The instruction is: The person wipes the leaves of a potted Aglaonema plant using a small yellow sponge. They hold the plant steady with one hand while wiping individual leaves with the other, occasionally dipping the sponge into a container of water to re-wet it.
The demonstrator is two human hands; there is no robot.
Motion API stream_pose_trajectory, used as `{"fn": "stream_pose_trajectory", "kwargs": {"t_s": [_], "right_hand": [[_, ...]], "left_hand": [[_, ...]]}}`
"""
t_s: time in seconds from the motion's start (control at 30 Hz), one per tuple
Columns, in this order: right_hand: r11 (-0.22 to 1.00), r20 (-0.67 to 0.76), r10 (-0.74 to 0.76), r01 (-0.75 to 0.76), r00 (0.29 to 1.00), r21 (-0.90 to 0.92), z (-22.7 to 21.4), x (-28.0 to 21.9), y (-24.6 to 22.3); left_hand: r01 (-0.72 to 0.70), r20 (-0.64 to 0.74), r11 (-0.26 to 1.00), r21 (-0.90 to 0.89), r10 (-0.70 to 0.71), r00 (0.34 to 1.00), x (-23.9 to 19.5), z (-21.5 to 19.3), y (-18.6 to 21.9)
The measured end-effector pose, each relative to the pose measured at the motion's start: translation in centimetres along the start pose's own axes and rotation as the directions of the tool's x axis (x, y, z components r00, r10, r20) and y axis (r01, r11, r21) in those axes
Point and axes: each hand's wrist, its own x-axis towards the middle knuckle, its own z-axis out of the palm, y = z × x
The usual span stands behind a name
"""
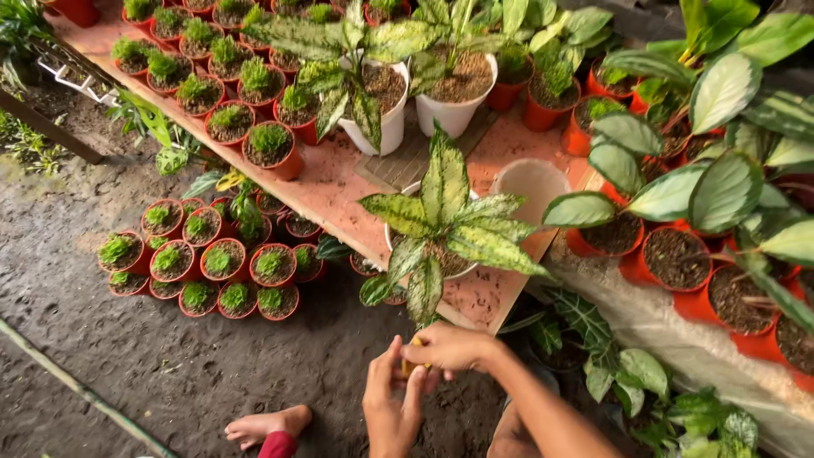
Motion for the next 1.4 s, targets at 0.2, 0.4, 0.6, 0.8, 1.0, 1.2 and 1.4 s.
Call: {"fn": "stream_pose_trajectory", "kwargs": {"t_s": [0.2, 0.4, 0.6, 0.8, 1.0, 1.2, 1.4], "right_hand": [[0.989, -0.246, -0.081, 0.048, 0.966, -0.139, -0.6, -3.2, -0.3], [0.982, -0.186, -0.139, 0.160, 0.973, 0.101, -1.3, -4.6, -0.8], [0.984, -0.128, -0.128, 0.142, 0.983, 0.110, -1.8, -5.7, -0.6], [0.976, -0.327, -0.041, 0.107, 0.944, 0.188, -2.2, -5.8, -0.4], [0.870, -0.364, -0.366, 0.454, 0.857, 0.194, -1.1, -3.7, -0.2], [0.855, -0.435, -0.240, 0.401, 0.868, 0.328, -2.2, -3.3, 1.3], [0.749, -0.463, -0.278, 0.491, 0.842, 0.444, -1.6, -3.7, 0.7]], "left_hand": [[-0.123, 0.032, 0.979, 0.165, 0.119, 0.992, 1.9, 0.9, 1.3], [-0.222, -0.003, 0.969, 0.113, 0.223, 0.975, 2.2, 1.1, 2.1], [-0.076, 0.007, 0.947, -0.312, 0.082, 0.997, 1.8, -0.1, 2.7], [0.079, 0.103, 0.876, -0.476, -0.034, 0.994, 3.4, -3.2, 6.7], [-0.238, 0.122, 0.957, -0.165, 0.259, 0.958, 4.9, -3.6, 16.4], [-0.775, 0.441, 0.631, 0.028, 0.688, 0.576, 14.1, 4.4, 22.4], [-0.791, 0.778, 0.434, 0.432, 0.265, 0.570, 23.1, 18.6, 22.0]]}}
